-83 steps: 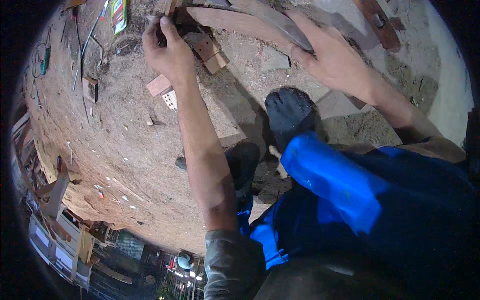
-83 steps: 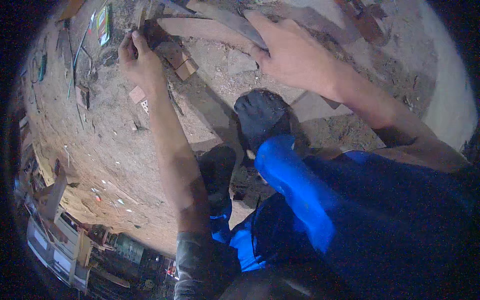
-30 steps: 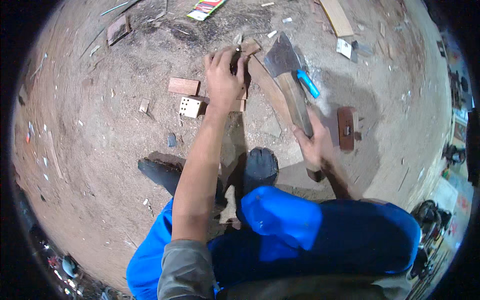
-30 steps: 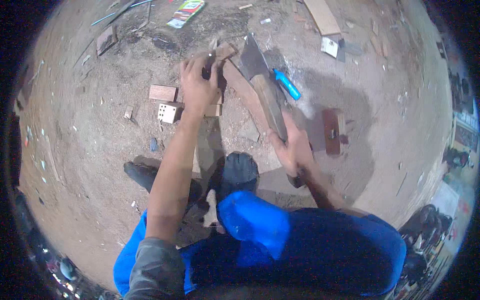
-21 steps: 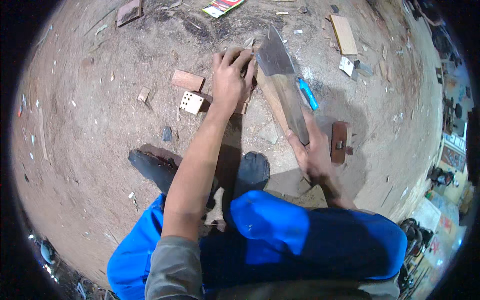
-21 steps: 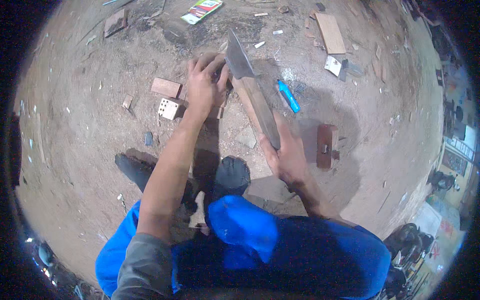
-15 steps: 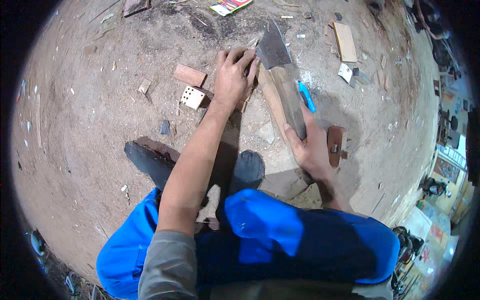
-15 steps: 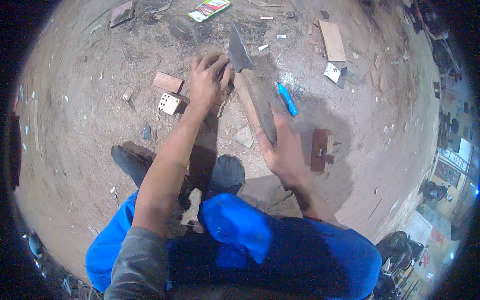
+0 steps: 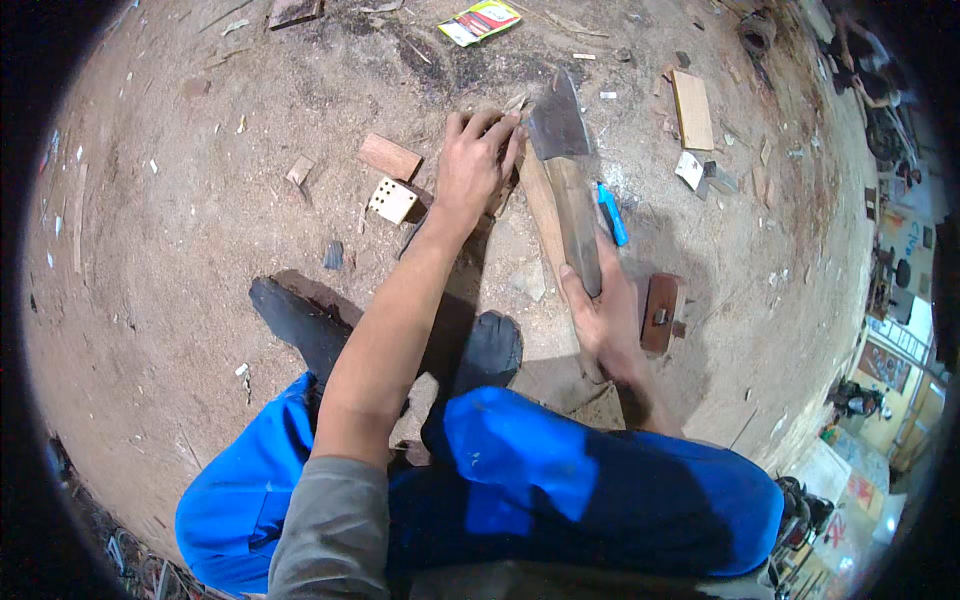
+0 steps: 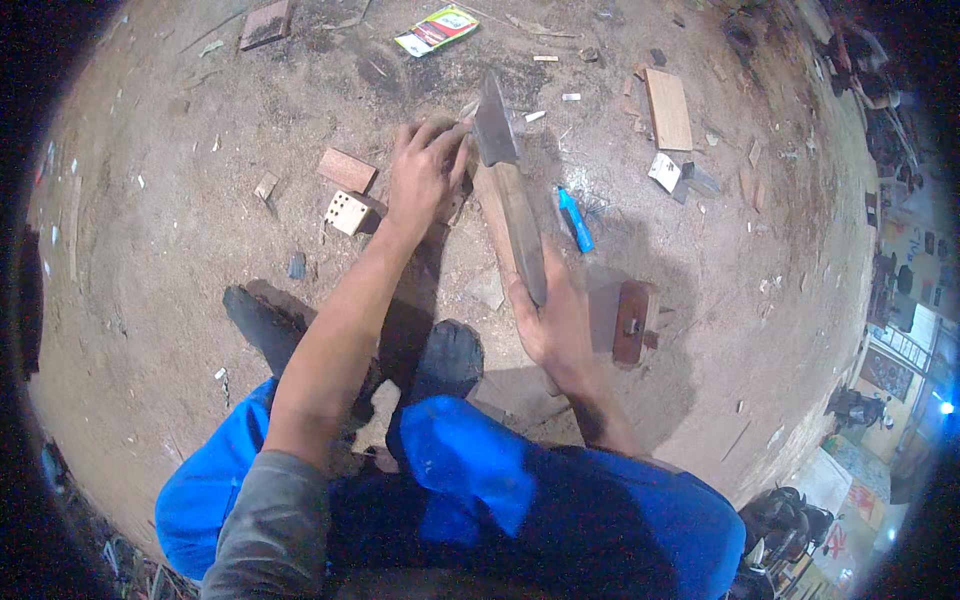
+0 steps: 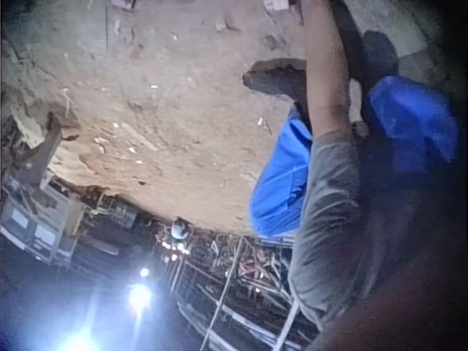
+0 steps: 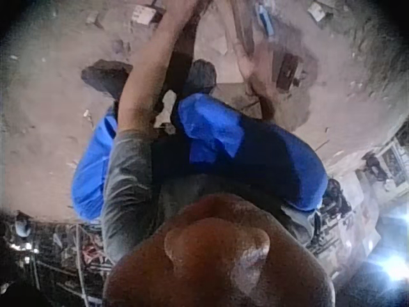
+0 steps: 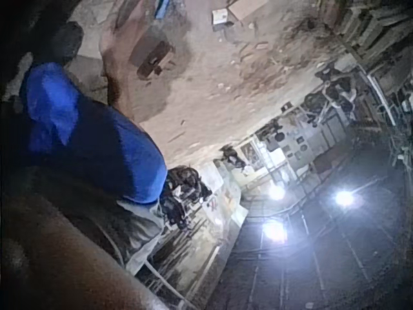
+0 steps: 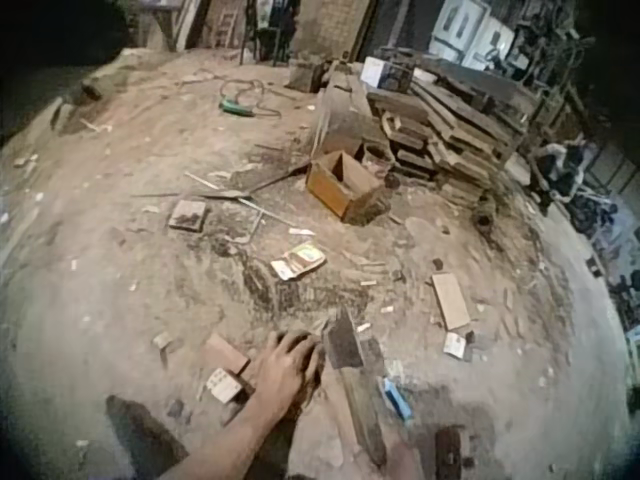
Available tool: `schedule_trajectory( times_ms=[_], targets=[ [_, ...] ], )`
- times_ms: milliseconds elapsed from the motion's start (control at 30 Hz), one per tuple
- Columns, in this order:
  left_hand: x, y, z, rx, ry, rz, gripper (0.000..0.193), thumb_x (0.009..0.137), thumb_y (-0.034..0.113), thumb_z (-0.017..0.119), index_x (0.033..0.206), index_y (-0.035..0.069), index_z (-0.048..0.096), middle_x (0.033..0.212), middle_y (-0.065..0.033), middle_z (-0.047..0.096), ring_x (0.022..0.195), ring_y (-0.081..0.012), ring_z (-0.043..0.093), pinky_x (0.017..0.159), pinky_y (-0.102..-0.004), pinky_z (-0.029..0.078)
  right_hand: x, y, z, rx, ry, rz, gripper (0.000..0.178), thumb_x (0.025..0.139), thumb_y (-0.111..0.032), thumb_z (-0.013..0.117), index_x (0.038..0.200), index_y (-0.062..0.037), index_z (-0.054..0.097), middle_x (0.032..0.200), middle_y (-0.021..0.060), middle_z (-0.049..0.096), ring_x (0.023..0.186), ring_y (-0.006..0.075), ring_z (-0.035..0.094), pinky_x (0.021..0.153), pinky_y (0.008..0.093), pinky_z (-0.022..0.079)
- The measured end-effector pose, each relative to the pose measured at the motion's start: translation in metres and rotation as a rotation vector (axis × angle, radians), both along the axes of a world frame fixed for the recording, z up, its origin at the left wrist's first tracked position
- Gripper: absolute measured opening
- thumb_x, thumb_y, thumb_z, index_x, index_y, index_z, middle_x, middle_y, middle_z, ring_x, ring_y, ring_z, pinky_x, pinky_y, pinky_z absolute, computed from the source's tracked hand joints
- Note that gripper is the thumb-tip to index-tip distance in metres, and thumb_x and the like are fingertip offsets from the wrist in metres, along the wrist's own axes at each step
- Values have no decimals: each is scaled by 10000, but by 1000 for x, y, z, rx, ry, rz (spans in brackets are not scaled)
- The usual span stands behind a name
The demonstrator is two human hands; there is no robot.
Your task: The person uses an electric drill to create a hole in a small wooden piece, then uses an axe to trim another piece of wood, and finally uses a hammer to drive a nail through the two pieces to connect them.
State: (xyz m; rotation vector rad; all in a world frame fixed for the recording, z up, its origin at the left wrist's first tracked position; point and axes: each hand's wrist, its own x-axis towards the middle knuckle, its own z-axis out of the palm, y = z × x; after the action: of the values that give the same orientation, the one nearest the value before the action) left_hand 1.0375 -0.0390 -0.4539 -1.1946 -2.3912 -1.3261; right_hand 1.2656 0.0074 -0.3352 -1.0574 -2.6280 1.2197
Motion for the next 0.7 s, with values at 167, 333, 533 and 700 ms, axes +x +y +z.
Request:
schedule_trajectory(
  times_ms=[167, 333, 533, 700],
  targets=[
    [-3, 3, -3, 51, -35, 11, 212, 838, 144, 762, 1038, 76, 769, 1117, -85, 708, 1035, -319, 611, 911, -408, 510, -3, 0, 1, 56, -13, 46, 626, 979, -202, 651, 1501, 34, 398, 1338, 363, 568, 1233, 515, 573, 1039, 531, 458],
    [-5, 2, -3, 95, -121, -7, 209, 823, 160, 780, 1019, 88, 784, 1092, -74, 725, 1041, -301, 615, 934, -398, 494, -4, 1, 4, 40, -54, -8, 628, 978, -194, 653, 1520, -13, 394, 1324, 353, 586, 1228, 515, 579, 1037, 518, 465],
    [-8, 4, 2, 120, -220, 8, 165, 819, 172, 795, 965, 96, 802, 1043, -77, 749, 1013, -292, 627, 933, -392, 482, -10, 11, 8, 92, -18, 49, 636, 982, -205, 657, 1526, -18, 385, 1221, 328, 645, 1084, 474, 664, 906, 514, 524],
    [-9, 4, 0, 140, -232, 13, 170, 818, 177, 804, 971, 101, 803, 1007, -78, 755, 990, -284, 639, 906, -394, 495, -14, 9, 23, -18, -135, -59, 635, 987, -210, 655, 1525, -10, 381, 1136, 308, 687, 1004, 411, 722, 828, 460, 558]
  ],
)
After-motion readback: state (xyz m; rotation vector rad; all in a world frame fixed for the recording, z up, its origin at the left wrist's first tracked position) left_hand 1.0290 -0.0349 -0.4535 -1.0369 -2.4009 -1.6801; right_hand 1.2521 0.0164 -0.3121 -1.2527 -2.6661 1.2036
